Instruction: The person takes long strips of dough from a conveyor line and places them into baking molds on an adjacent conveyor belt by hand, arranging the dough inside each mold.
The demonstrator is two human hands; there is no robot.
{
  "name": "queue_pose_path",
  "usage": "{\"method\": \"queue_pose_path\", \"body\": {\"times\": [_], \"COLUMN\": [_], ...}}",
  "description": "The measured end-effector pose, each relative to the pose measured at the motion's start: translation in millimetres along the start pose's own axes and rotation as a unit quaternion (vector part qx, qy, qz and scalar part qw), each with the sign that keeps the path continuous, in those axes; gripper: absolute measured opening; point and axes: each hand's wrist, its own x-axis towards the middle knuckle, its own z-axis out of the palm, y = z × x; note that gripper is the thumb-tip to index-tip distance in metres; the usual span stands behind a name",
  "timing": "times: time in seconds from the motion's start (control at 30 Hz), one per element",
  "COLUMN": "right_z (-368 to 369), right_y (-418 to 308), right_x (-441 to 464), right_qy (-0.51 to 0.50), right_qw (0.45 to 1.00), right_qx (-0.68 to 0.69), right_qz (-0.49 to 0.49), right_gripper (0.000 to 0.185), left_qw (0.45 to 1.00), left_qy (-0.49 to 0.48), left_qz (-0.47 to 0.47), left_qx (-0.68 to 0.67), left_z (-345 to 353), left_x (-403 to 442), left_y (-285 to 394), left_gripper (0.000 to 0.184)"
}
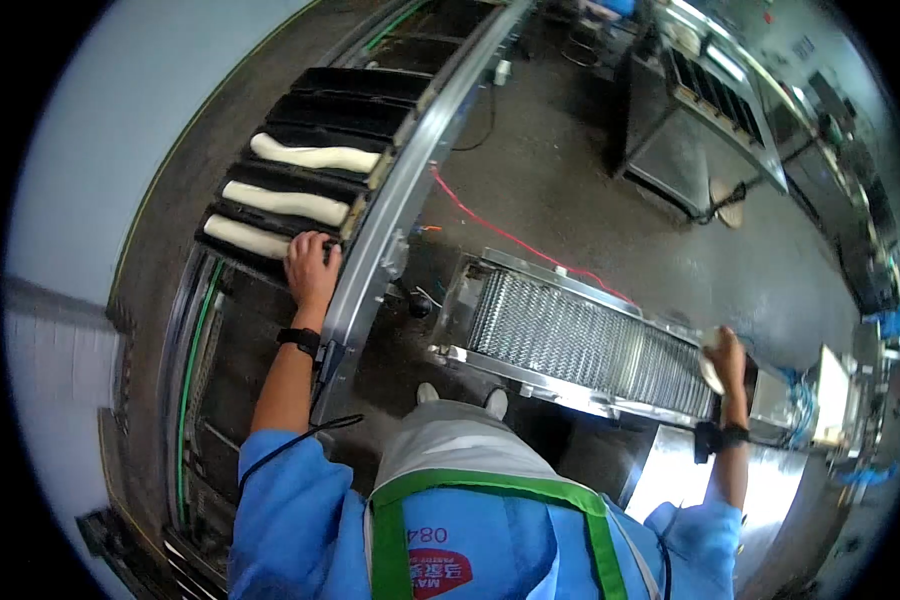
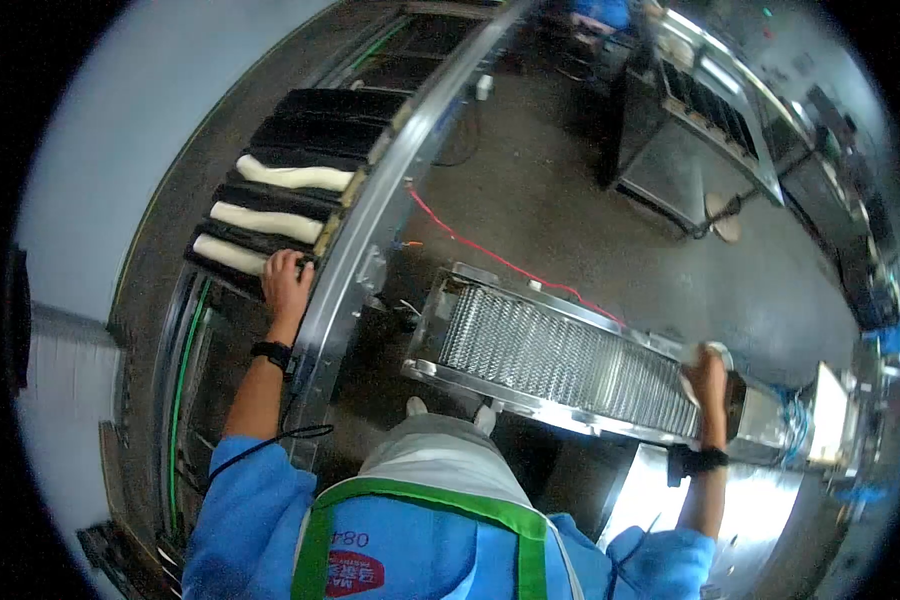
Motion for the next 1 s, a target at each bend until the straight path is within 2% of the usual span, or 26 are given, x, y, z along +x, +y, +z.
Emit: {"method": "queue_pose_path", "body": {"times": [0.03, 0.1, 0.13, 0.2, 0.27, 0.33, 0.37, 0.5, 0.53, 0.6, 0.63, 0.67, 0.77, 0.87, 1.0], "right_z": [-19, -99, -150, -181, -213, -218, -212, -153, -119, -84, -67, -52, -31, 7, 48], "right_y": [-8, -56, -100, -143, -201, -260, -291, -427, -452, -502, -513, -518, -479, -398, -273], "right_x": [12, 27, 32, 52, 64, 84, 97, 149, 178, 168, 165, 163, 160, 153, 109], "right_qy": [0.075, 0.085, 0.028, 0.095, 0.124, 0.089, 0.069, -0.029, -0.104, -0.236, -0.246, -0.255, -0.311, -0.365, -0.388], "right_qw": [0.979, 0.923, 0.926, 0.9, 0.865, 0.815, 0.794, 0.669, 0.677, 0.673, 0.684, 0.695, 0.708, 0.729, 0.81], "right_qx": [0.188, 0.373, 0.374, 0.423, 0.481, 0.558, 0.589, 0.72, 0.691, 0.679, 0.674, 0.667, 0.619, 0.558, 0.433], "right_qz": [0.009, 0.028, 0.037, -0.039, -0.069, -0.133, -0.136, -0.183, -0.231, -0.175, -0.133, -0.088, -0.133, -0.158, -0.076], "right_gripper": [0.053, 0.053, 0.054, 0.054, 0.056, 0.051, 0.047, 0.032, 0.04, 0.055, 0.059, 0.064, 0.06, 0.044, 0.032], "left_qw": [1.0, 1.0, 0.999, 0.999, 0.999, 0.999, 0.999, 0.998, 0.997, 0.998, 0.998, 0.998, 0.997, 0.998, 0.998], "left_qy": [-0.014, -0.015, -0.017, -0.004, -0.006, 0.04, 0.046, 0.056, 0.063, 0.047, 0.041, 0.034, 0.052, 0.048, 0.04], "left_qz": [-0.016, -0.026, -0.033, -0.036, -0.04, -0.019, -0.021, -0.015, -0.007, -0.022, -0.032, -0.041, -0.043, -0.037, -0.019], "left_qx": [-0.009, -0.004, -0.002, -0.006, -0.006, -0.015, -0.02, -0.034, -0.035, -0.033, -0.032, -0.032, -0.032, -0.031, -0.038], "left_z": [-7, -26, -32, -34, -45, -49, -51, -68, -70, -75, -77, -77, -80, -84, -77], "left_x": [-2, -7, -10, -19, -23, -26, -28, -31, -32, -33, -33, -32, -33, -32, -28], "left_y": [1, 10, 11, 6, 12, 10, 11, 12, 12, 15, 16, 16, 17, 20, 19], "left_gripper": [0.022, 0.023, 0.023, 0.023, 0.023, 0.022, 0.022, 0.023, 0.023, 0.023, 0.023, 0.023, 0.022, 0.022, 0.021]}}
